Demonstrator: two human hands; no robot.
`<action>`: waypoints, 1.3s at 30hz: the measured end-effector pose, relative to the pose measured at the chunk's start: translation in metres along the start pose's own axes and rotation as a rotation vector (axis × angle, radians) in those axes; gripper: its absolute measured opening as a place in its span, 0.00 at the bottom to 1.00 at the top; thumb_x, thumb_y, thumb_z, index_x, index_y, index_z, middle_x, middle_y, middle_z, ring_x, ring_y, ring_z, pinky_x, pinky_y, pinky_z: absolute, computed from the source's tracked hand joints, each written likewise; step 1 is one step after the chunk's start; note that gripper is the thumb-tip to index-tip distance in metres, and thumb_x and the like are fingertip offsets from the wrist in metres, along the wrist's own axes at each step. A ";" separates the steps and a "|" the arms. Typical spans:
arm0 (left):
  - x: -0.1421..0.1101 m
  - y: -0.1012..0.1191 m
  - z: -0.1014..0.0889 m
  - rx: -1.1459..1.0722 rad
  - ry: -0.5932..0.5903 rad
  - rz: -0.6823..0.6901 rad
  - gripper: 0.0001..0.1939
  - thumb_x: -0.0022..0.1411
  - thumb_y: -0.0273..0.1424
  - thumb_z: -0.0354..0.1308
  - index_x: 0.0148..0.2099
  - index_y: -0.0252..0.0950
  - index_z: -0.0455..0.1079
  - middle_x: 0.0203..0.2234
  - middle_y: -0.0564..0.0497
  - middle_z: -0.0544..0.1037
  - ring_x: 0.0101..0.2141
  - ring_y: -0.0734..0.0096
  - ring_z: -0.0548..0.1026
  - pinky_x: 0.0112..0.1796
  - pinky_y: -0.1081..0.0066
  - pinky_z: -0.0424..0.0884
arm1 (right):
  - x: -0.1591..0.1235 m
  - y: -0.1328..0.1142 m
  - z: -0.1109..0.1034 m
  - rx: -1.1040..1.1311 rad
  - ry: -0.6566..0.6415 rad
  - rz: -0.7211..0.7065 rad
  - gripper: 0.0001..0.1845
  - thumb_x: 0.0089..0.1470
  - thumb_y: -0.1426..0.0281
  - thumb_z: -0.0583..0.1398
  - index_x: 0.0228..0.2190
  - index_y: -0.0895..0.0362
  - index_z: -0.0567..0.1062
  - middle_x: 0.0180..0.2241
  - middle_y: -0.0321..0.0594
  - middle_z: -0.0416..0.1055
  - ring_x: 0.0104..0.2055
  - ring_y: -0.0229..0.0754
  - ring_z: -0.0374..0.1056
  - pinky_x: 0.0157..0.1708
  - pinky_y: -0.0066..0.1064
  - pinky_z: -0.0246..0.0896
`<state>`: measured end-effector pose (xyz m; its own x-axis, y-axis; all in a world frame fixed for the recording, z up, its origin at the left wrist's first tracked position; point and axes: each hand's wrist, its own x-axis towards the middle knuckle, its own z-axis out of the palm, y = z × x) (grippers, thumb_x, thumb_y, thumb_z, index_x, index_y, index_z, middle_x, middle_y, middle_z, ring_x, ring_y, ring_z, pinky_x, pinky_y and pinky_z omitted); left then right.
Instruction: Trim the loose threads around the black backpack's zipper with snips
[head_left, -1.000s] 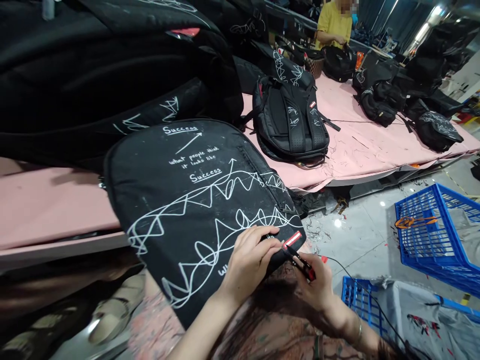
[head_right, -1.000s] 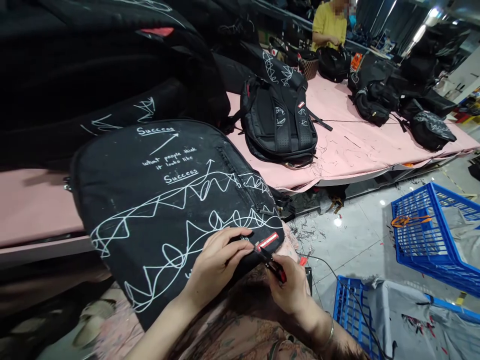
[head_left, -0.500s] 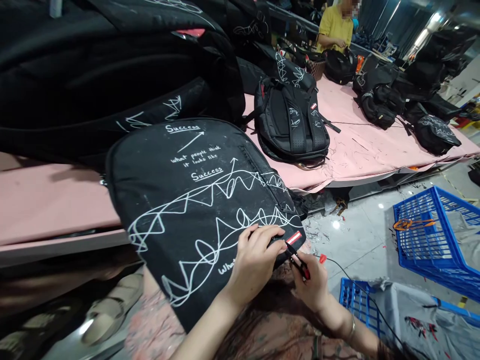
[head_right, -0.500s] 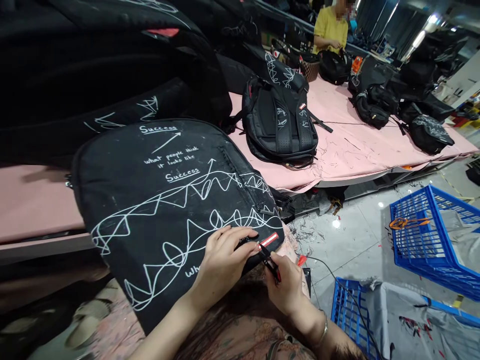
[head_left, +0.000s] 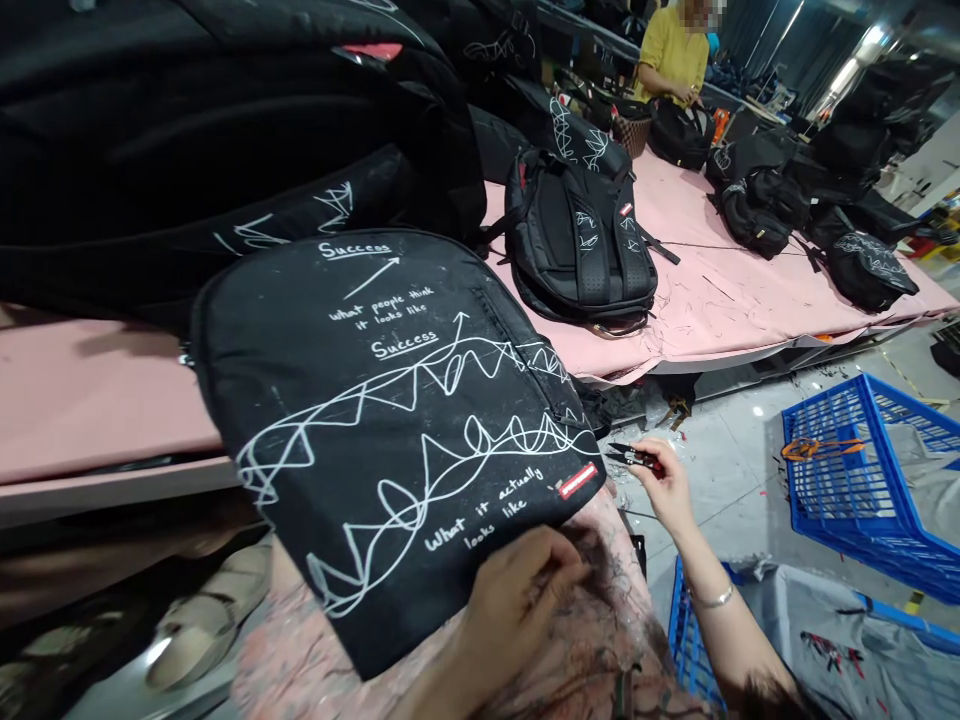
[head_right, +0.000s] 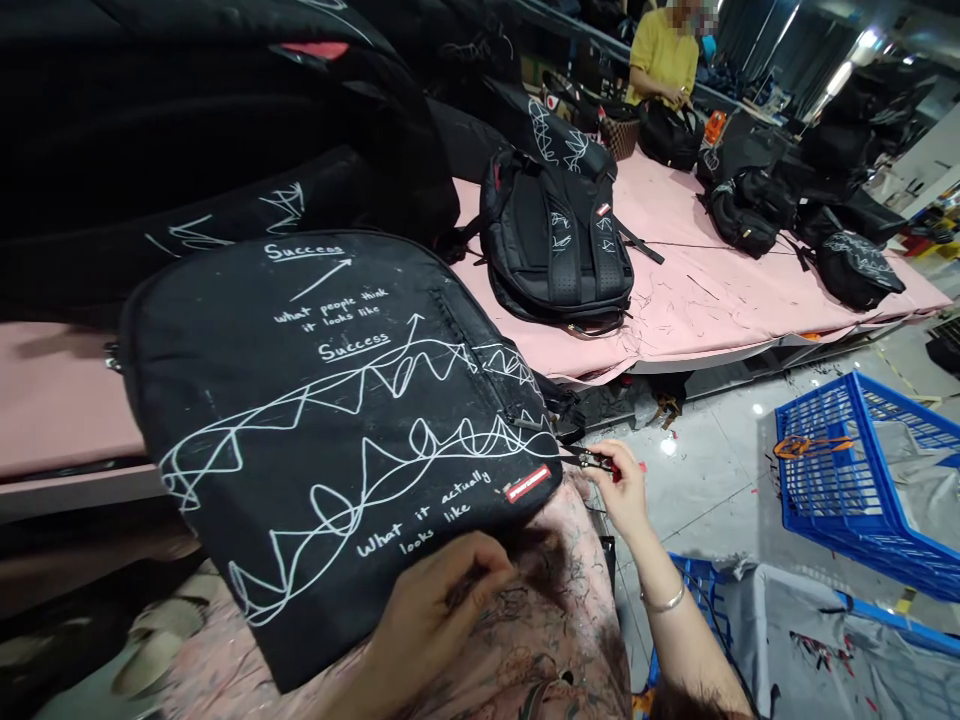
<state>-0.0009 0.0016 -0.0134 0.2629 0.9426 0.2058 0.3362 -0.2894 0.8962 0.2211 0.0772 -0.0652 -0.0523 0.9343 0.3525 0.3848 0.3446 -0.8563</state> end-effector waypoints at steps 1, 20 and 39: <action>-0.005 0.001 0.005 -0.026 -0.086 -0.041 0.12 0.62 0.33 0.48 0.28 0.36 0.65 0.22 0.54 0.70 0.25 0.76 0.69 0.28 0.76 0.66 | 0.006 0.006 -0.005 0.029 -0.033 -0.001 0.09 0.52 0.66 0.61 0.37 0.54 0.74 0.37 0.42 0.68 0.42 0.43 0.64 0.41 0.35 0.61; -0.011 -0.021 0.039 -0.213 -0.460 -0.381 0.13 0.58 0.31 0.50 0.43 0.40 0.71 0.39 0.52 0.76 0.40 0.67 0.72 0.41 0.71 0.66 | 0.049 0.017 -0.008 0.019 -0.403 -0.238 0.11 0.54 0.61 0.59 0.33 0.55 0.76 0.31 0.41 0.71 0.35 0.42 0.67 0.36 0.35 0.63; -0.012 -0.039 0.052 -0.320 -0.385 -0.437 0.11 0.56 0.29 0.50 0.40 0.37 0.71 0.36 0.52 0.77 0.39 0.69 0.72 0.41 0.71 0.66 | 0.064 0.008 -0.005 -0.010 -0.515 -0.377 0.10 0.55 0.62 0.58 0.32 0.54 0.76 0.30 0.40 0.72 0.34 0.41 0.67 0.35 0.36 0.62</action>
<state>0.0303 -0.0066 -0.0713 0.4878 0.8179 -0.3051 0.2160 0.2255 0.9500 0.2259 0.1390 -0.0478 -0.6215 0.6736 0.4000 0.2617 0.6598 -0.7044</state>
